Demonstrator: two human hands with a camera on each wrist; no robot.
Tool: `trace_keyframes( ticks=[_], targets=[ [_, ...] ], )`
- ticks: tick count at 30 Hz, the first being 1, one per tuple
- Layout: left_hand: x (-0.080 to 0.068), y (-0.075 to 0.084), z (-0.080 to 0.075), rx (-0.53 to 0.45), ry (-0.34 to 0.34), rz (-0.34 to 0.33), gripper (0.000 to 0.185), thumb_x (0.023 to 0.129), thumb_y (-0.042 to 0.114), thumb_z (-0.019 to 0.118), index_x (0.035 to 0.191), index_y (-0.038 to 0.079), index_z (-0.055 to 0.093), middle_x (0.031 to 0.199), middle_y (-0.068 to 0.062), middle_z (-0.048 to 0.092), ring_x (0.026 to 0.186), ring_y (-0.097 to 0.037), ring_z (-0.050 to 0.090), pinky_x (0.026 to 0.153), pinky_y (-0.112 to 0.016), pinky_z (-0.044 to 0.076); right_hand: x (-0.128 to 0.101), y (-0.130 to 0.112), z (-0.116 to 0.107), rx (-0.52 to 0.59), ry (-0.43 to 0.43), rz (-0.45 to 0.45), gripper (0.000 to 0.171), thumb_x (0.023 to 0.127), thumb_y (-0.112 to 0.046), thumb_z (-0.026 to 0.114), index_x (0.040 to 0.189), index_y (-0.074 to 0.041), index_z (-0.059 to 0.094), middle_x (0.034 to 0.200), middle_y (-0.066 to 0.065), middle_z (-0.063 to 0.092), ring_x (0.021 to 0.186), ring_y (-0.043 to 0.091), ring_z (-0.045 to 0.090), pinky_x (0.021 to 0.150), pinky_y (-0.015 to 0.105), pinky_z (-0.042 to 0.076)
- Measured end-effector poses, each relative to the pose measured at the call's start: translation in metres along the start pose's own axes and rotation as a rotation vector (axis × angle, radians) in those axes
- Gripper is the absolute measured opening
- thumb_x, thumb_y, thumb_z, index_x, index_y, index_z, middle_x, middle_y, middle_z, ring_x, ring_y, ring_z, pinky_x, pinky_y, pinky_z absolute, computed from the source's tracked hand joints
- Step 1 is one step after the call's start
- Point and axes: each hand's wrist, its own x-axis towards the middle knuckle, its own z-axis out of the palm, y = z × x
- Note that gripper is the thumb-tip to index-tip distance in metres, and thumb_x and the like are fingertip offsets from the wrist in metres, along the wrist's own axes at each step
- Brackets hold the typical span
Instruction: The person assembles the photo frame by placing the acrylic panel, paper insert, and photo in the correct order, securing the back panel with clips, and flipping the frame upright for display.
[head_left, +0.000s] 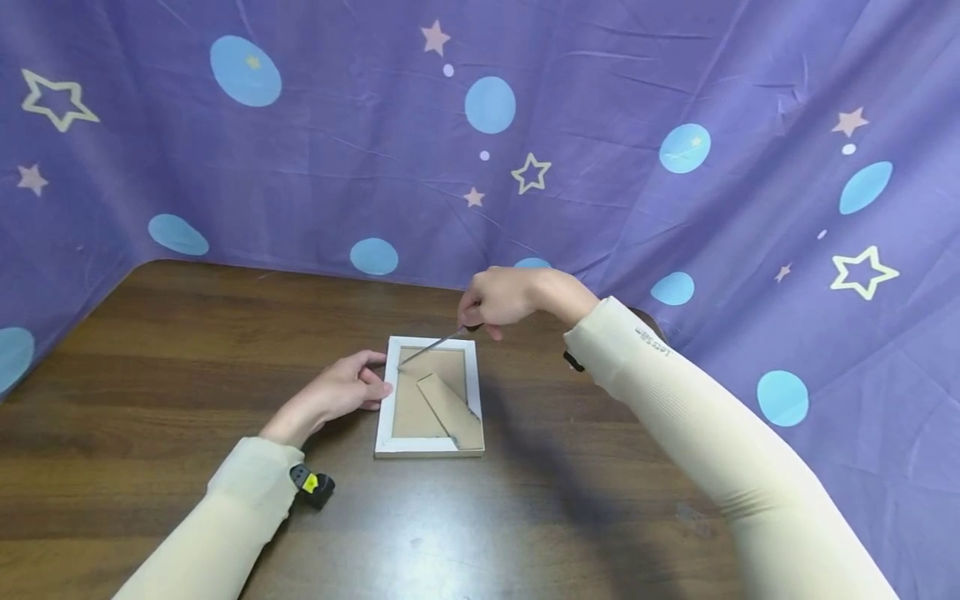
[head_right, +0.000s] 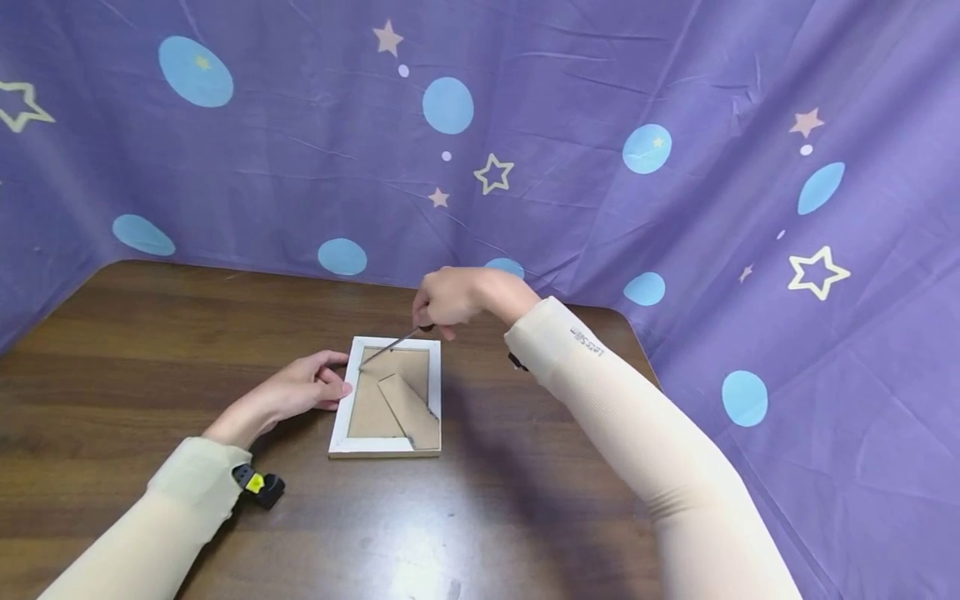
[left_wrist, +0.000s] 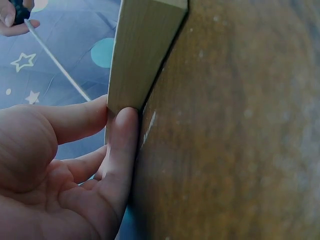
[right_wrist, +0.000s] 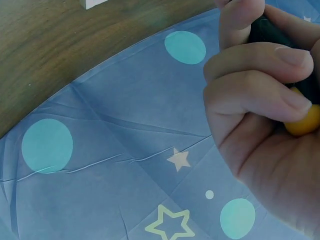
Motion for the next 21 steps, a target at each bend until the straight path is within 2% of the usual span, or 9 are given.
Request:
trace_keyframes(
  ticks=[5,13,17,21],
  targets=[
    [0.0,0.001,0.0,-0.012,-0.005,0.002,0.067,0.101,0.002,0.067,0.157,-0.011,0.033,0.109,-0.022,0.066,0.094,-0.021,0.07,0.088,-0.035,0.065,0.005,-0.003,-0.005,0.005,-0.015,0.013,0.032,0.113,-0.028,0.05,0.124,-0.02,0.079,0.063,-0.005,0.067,0.073,0.011,0.06,0.084,0.029,0.049],
    [0.0,0.001,-0.001,-0.003,-0.004,-0.011,0.067,0.102,0.004,0.067,0.158,-0.01,0.033,0.11,-0.022,0.067,0.096,-0.022,0.071,0.088,-0.034,0.065,0.008,-0.008,-0.01,-0.041,-0.05,0.004,0.034,0.112,-0.027,0.05,0.129,-0.018,0.077,0.062,-0.007,0.066,0.078,0.015,0.066,0.099,0.033,0.052],
    [0.0,0.001,-0.002,0.017,-0.001,-0.03,0.067,0.103,0.007,0.068,0.159,-0.007,0.034,0.112,-0.021,0.066,0.098,-0.023,0.071,0.089,-0.034,0.065,0.008,-0.01,-0.012,-0.05,-0.051,0.006,0.033,0.112,-0.027,0.051,0.129,-0.019,0.078,0.061,-0.007,0.065,0.082,0.016,0.068,0.106,0.033,0.05],
    [0.0,0.0,-0.002,0.024,-0.001,-0.033,0.067,0.103,0.008,0.068,0.159,-0.007,0.034,0.113,-0.022,0.067,0.099,-0.023,0.071,0.089,-0.034,0.065,0.009,-0.013,-0.015,-0.062,-0.053,0.002,0.032,0.11,-0.026,0.051,0.127,-0.02,0.078,0.062,-0.006,0.065,0.073,0.011,0.064,0.106,0.034,0.049]
  ],
)
